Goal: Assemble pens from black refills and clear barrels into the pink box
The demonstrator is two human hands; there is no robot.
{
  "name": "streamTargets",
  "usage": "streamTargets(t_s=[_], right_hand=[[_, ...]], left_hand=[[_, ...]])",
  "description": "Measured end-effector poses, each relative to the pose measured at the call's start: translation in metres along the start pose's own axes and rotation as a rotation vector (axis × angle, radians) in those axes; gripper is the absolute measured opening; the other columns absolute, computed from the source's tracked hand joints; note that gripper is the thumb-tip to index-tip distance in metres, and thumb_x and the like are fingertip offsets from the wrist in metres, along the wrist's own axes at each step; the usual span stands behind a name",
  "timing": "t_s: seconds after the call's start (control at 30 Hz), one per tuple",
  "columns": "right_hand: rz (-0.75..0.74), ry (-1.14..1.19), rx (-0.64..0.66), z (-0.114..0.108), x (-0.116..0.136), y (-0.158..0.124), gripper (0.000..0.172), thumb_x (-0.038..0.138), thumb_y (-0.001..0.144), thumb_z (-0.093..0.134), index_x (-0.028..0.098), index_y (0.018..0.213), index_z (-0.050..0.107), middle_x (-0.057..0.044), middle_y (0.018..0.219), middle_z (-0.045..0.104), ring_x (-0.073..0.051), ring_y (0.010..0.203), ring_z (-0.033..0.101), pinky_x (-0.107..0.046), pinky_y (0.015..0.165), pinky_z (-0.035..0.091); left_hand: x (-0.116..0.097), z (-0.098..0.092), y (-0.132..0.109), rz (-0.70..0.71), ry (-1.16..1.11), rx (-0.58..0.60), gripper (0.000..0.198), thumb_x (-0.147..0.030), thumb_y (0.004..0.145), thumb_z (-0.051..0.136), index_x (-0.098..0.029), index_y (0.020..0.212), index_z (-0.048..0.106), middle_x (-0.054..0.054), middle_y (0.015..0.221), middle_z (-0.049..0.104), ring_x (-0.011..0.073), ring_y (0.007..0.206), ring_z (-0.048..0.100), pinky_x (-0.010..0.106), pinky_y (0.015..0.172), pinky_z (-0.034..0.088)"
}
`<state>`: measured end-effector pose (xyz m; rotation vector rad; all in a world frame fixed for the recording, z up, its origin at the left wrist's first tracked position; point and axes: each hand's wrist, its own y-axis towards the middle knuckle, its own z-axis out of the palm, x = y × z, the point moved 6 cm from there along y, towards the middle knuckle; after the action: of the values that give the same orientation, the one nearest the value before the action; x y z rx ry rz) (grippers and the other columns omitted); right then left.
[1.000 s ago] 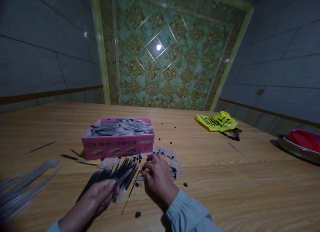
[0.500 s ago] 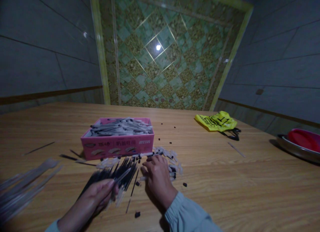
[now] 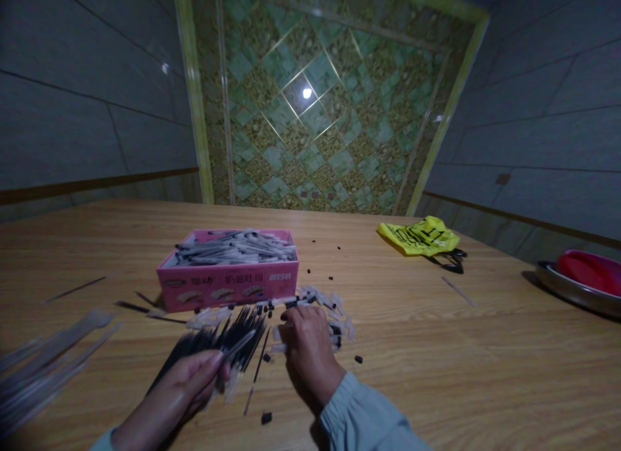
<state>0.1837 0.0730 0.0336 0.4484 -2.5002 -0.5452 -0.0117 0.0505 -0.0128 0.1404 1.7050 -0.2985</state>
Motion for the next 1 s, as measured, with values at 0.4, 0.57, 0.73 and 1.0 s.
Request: streamTargets(t_s=[0.4,0.57,0.73,1.0], right_hand=[[0.292,1.098,0.069,0.011,0.002,-0.016,0.032,0.041,0.073,0.071,0.015,0.092,0.069,-0.008,0.087,0.068,-0.017,0.072,0.062,-0.028,0.063,0.048],[0.254,1.063,0.036,0.008,0.002,-0.016,0.025,0.036,0.075,0.07,0.017,0.092,0.07,-0.007,0.088,0.068,-0.018,0.076,0.063,-0.03,0.068,0.049],[0.139,0.986,0.02,0.0,0.01,-0.013,0.017,0.03,0.077,0.068,0.017,0.087,0.072,-0.006,0.083,0.066,-0.017,0.078,0.061,-0.028,0.068,0.048],[0.155,0.949,0.052,0.002,0.018,-0.017,0.013,0.021,0.069,0.072,0.017,0.081,0.071,-0.003,0.074,0.068,-0.016,0.07,0.061,-0.026,0.065,0.048]], left_hand=[[-0.014,-0.002,-0.006,0.103,0.299,0.003,0.052,-0.06,0.083,0.036,-0.017,0.072,0.063,0.0,0.061,0.055,0.0139,0.055,0.043,0.025,0.053,0.032],[-0.016,0.002,-0.007,0.142,0.373,0.055,0.05,-0.054,0.087,0.033,-0.018,0.07,0.062,0.003,0.067,0.061,0.0171,0.065,0.052,0.027,0.062,0.036],[-0.023,0.005,-0.011,0.147,0.432,0.078,0.047,-0.052,0.087,0.034,-0.019,0.068,0.061,0.003,0.068,0.061,0.0194,0.07,0.056,0.028,0.067,0.038],[-0.024,0.009,-0.011,0.144,0.456,0.113,0.048,-0.051,0.087,0.033,-0.018,0.067,0.061,0.003,0.068,0.06,0.019,0.071,0.055,0.028,0.067,0.037]])
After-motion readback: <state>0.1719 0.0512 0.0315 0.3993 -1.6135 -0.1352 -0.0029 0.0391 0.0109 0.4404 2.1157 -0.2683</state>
